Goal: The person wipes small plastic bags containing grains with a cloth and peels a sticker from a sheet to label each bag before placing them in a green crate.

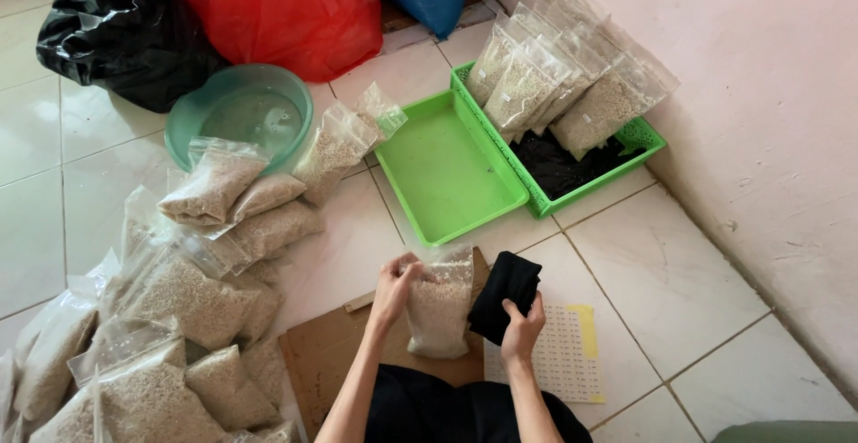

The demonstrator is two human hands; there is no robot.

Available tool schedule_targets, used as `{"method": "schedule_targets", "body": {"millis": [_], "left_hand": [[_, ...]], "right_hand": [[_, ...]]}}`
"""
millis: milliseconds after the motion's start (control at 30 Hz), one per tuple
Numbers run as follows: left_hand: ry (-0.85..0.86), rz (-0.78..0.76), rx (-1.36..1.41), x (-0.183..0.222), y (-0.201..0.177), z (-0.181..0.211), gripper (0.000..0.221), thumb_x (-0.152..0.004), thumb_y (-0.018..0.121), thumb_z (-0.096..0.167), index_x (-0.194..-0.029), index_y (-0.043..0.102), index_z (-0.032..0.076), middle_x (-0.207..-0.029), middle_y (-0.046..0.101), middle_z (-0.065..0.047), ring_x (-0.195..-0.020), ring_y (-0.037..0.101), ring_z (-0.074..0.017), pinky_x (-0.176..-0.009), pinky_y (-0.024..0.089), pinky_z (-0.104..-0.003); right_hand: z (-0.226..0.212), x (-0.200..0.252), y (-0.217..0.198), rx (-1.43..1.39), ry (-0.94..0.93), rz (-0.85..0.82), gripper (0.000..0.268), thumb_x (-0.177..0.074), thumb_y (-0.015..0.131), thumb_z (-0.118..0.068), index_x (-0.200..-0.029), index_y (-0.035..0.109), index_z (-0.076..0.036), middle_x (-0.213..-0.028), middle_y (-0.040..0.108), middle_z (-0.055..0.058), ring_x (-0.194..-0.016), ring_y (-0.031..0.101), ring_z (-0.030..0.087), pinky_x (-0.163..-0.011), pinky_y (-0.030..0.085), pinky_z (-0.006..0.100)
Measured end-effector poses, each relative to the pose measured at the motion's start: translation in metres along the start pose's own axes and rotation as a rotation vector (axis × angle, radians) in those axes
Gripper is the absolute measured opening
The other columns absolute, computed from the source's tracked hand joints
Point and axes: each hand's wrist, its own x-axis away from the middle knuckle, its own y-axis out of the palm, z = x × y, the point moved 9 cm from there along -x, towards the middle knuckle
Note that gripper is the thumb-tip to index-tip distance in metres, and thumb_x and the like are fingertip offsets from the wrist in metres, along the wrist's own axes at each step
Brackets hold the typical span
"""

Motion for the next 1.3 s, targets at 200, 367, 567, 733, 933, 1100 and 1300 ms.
{"method": "schedule_targets", "body": {"millis": [200,367,567,733,933,1100,1300], "left_hand": [[-0.017,-0.067,-0.008,-0.018,0.018,-0.014,0.041,-0.087,0.053,0.053,-0.106,0.057,0.017,-0.095,0.079,-0.007,-0.111,0.068,-0.0206,-0.107,0.04,-0.052],[0.003,0.011,0.038,-0.03,0.024,-0.029,0.039,-0.089,0.053,0.047,-0.102,0.061,0.011,-0.101,0.074,-0.011,-0.099,0.07,-0.0208,-0.098,0.048,-0.045],[0.024,0.084,0.087,-0.032,0.024,-0.03,0.033,-0.093,0.054,0.042,-0.102,0.059,0.011,-0.101,0.073,-0.014,-0.084,0.075,-0.0195,-0.084,0.058,-0.037],[0.011,0.102,0.058,-0.03,0.025,-0.039,0.026,-0.096,0.054,0.037,-0.099,0.06,0.012,-0.092,0.074,-0.011,-0.08,0.074,-0.0176,-0.081,0.057,-0.034],[-0.171,0.081,-0.162,-0.013,0.034,-0.049,0.024,-0.094,0.051,0.028,-0.093,0.064,0.008,-0.097,0.069,-0.008,-0.087,0.063,-0.02,-0.077,0.05,-0.035],[-0.096,0.302,0.017,-0.006,0.007,-0.065,0.025,-0.094,0.058,0.026,-0.103,0.067,0.004,-0.1,0.069,-0.025,-0.106,0.065,-0.0409,-0.095,0.049,-0.049],[-0.045,0.394,0.049,-0.003,0.004,-0.062,0.02,-0.093,0.06,0.019,-0.099,0.068,0.002,-0.094,0.071,-0.024,-0.097,0.068,-0.0343,-0.088,0.051,-0.045]], "right_hand": [[0.003,-0.002,-0.002,0.032,0.021,0.015,0.031,-0.075,0.061,0.0,-0.106,0.064,-0.002,-0.1,0.068,0.011,-0.094,0.061,0.022,-0.085,0.05,0.033],[-0.002,-0.001,0.001,0.042,0.0,0.001,0.037,-0.074,0.06,0.001,-0.111,0.063,-0.002,-0.105,0.069,0.011,-0.098,0.062,0.023,-0.089,0.05,0.034],[0.008,-0.006,-0.003,0.072,-0.01,0.0,0.029,-0.074,0.061,0.0,-0.103,0.064,-0.003,-0.097,0.068,0.009,-0.091,0.061,0.021,-0.083,0.05,0.032],[-0.001,-0.004,-0.005,0.055,-0.04,0.036,0.034,-0.075,0.06,-0.001,-0.109,0.064,-0.002,-0.102,0.069,0.011,-0.095,0.063,0.023,-0.087,0.051,0.033],[0.008,-0.007,-0.005,0.058,0.008,0.025,0.03,-0.074,0.061,0.001,-0.104,0.063,-0.002,-0.099,0.068,0.01,-0.092,0.061,0.021,-0.084,0.05,0.032],[0.028,-0.008,0.001,0.172,0.022,-0.039,0.058,-0.081,0.065,-0.009,-0.137,0.051,-0.005,-0.136,0.051,0.017,-0.137,0.041,0.03,-0.117,0.021,0.046],[0.018,0.0,0.006,0.188,0.03,-0.039,0.061,-0.078,0.067,-0.01,-0.137,0.051,-0.006,-0.138,0.051,0.015,-0.138,0.039,0.027,-0.118,0.02,0.046]]}}
